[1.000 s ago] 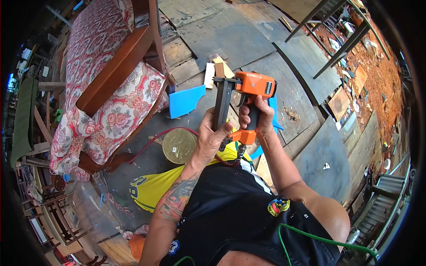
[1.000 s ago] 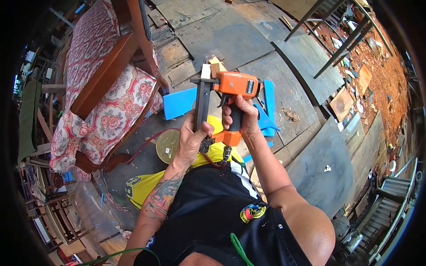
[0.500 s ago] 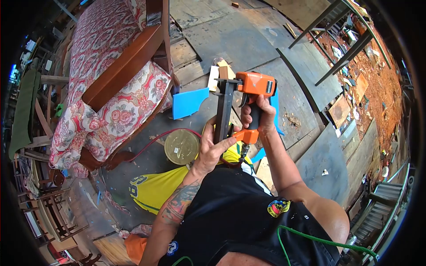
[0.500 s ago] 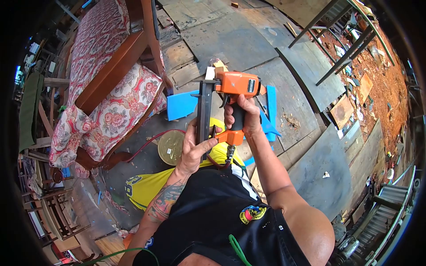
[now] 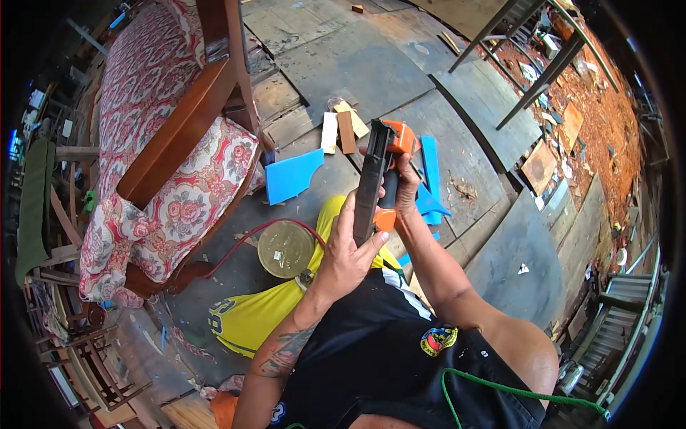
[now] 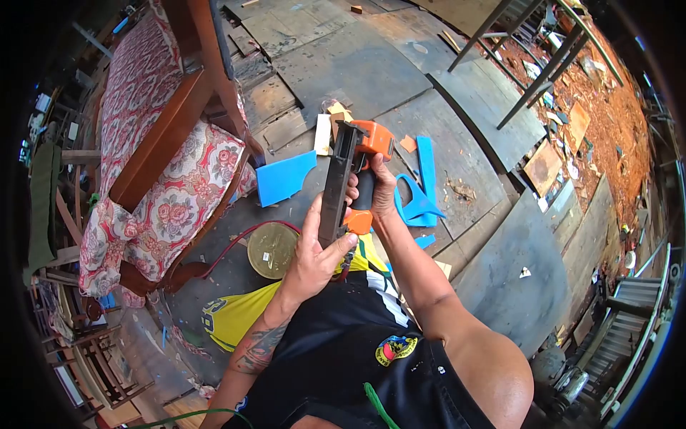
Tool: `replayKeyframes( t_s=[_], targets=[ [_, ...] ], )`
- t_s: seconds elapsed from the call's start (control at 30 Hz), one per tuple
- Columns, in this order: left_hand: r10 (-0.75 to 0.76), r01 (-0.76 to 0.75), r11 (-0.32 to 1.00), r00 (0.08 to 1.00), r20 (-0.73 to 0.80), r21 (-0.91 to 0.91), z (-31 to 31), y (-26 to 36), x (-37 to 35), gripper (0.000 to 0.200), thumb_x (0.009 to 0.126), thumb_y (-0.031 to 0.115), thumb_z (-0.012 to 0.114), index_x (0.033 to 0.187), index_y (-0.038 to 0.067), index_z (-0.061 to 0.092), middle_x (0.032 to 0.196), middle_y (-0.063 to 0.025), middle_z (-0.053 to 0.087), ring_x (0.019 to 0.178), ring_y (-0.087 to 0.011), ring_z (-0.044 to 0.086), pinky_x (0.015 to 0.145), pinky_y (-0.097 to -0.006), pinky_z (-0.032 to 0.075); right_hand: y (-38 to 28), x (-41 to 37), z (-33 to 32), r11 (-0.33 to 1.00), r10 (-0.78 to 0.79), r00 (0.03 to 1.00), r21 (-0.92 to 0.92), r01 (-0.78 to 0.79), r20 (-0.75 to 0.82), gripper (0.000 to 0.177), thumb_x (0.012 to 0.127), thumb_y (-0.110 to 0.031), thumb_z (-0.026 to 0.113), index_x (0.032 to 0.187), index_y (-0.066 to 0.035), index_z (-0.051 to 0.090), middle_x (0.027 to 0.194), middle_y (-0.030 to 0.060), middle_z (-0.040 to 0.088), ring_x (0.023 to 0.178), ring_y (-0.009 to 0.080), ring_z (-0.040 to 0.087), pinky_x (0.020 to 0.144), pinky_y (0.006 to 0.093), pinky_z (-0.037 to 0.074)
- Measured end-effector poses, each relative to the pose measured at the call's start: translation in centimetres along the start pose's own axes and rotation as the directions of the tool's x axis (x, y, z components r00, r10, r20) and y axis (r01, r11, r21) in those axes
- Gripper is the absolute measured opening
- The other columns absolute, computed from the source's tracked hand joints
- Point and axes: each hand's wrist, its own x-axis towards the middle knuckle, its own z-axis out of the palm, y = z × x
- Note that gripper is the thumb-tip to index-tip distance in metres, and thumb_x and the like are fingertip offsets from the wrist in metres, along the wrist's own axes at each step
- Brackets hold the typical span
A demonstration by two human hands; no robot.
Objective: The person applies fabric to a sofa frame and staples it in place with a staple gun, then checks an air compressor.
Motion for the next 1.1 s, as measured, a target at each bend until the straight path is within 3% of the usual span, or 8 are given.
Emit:
replayKeyframes(
  t_s=[0.3,0.37,0.4,0.67,0.8,0.83,0.93,1.1],
  targets=[
    [-0.163,0.135,0.966,0.980,0.117,0.219,1.1,-1.3,1.1,0.077,0.087,0.012,0.066,0.148,0.000,0.022,0.118,-0.0243,0.052,0.106,-0.0382,0.050,0.095,-0.0440,0.041,2.0,-0.1,-5.5,0.983,-0.084,0.993,0.156,0.095,-0.079,0.086,0.081,-0.067,0.063,0.124,0.007,0.055,0.070,0.0050,0.058,0.044,0.0097,0.049,0.040,0.0217,0.043],
    [-0.302,0.243,0.900,0.946,0.116,0.362,1.8,1.1,1.8,0.069,0.086,0.004,0.063,0.145,-0.001,0.028,0.136,-0.0192,0.047,0.124,-0.0319,0.048,0.106,-0.0403,0.036,2.2,0.1,-6.1,0.961,-0.148,0.967,0.203,0.190,-0.208,0.084,0.081,-0.066,0.063,0.123,0.007,0.055,0.081,0.0092,0.066,0.046,0.0099,0.052,0.039,0.0210,0.043],
    [-0.255,0.191,0.900,0.960,0.118,0.392,2.1,1.3,1.7,0.071,0.086,0.008,0.064,0.146,-0.003,0.026,0.134,-0.0248,0.046,0.122,-0.0394,0.047,0.105,-0.0439,0.035,2.4,0.3,-6.9,0.937,-0.145,0.976,0.294,0.188,-0.162,0.082,0.082,-0.064,0.063,0.124,0.006,0.055,0.096,0.0147,0.069,0.048,0.0105,0.056,0.039,0.0213,0.045],
    [-0.252,0.133,0.866,0.949,0.192,0.482,2.9,0.7,0.5,0.074,0.087,0.008,0.066,0.145,-0.006,0.021,0.134,-0.0286,0.044,0.125,-0.0400,0.047,0.105,-0.0452,0.037,1.4,0.4,-9.2,0.895,-0.195,0.974,0.385,0.226,-0.119,0.080,0.083,-0.061,0.064,0.127,0.005,0.052,0.111,0.0243,0.065,0.044,0.0098,0.055,0.035,0.0210,0.046],
    [-0.163,0.157,0.985,0.982,0.098,0.067,3.7,0.6,1.2,0.074,0.092,0.013,0.066,0.147,-0.003,0.019,0.139,-0.0210,0.042,0.127,-0.0261,0.047,0.105,-0.0386,0.039,-0.2,0.5,-7.7,0.927,-0.157,0.988,0.346,0.142,0.015,0.096,0.080,-0.065,0.065,0.132,0.013,0.044,0.059,0.0051,0.055,0.038,0.0089,0.049,0.033,0.0201,0.040],
    [-0.164,0.158,0.985,0.982,0.094,0.070,3.8,1.4,2.3,0.074,0.092,0.013,0.066,0.147,-0.003,0.019,0.139,-0.0210,0.042,0.127,-0.0261,0.047,0.105,-0.0386,0.039,-0.3,0.6,-7.4,0.927,-0.154,0.988,0.349,0.138,0.018,0.096,0.080,-0.065,0.065,0.132,0.013,0.044,0.059,0.0051,0.055,0.038,0.0089,0.049,0.033,0.0201,0.040],
    [-0.043,0.007,0.964,0.990,0.131,0.266,4.0,2.8,5.4,0.069,0.092,0.014,0.066,0.146,-0.004,0.026,0.138,-0.0215,0.044,0.127,-0.0299,0.048,0.105,-0.0394,0.039,-0.4,0.8,-6.4,0.957,-0.212,0.976,0.195,0.217,-0.044,0.096,0.077,-0.064,0.068,0.134,0.010,0.044,0.059,0.0040,0.053,0.039,0.0094,0.048,0.034,0.0209,0.039],
    [-0.022,-0.043,0.840,0.993,0.113,0.541,4.9,3.9,6.6,0.061,0.095,0.024,0.062,0.141,-0.008,0.038,0.135,-0.0246,0.045,0.122,-0.0328,0.049,0.104,-0.0408,0.037,0.1,0.1,-5.0,0.949,-0.128,0.992,0.289,0.127,-0.014,0.097,0.074,-0.062,0.073,0.134,0.008,0.045,0.057,0.0016,0.047,0.040,0.0100,0.046,0.035,0.0234,0.039]
  ],
)
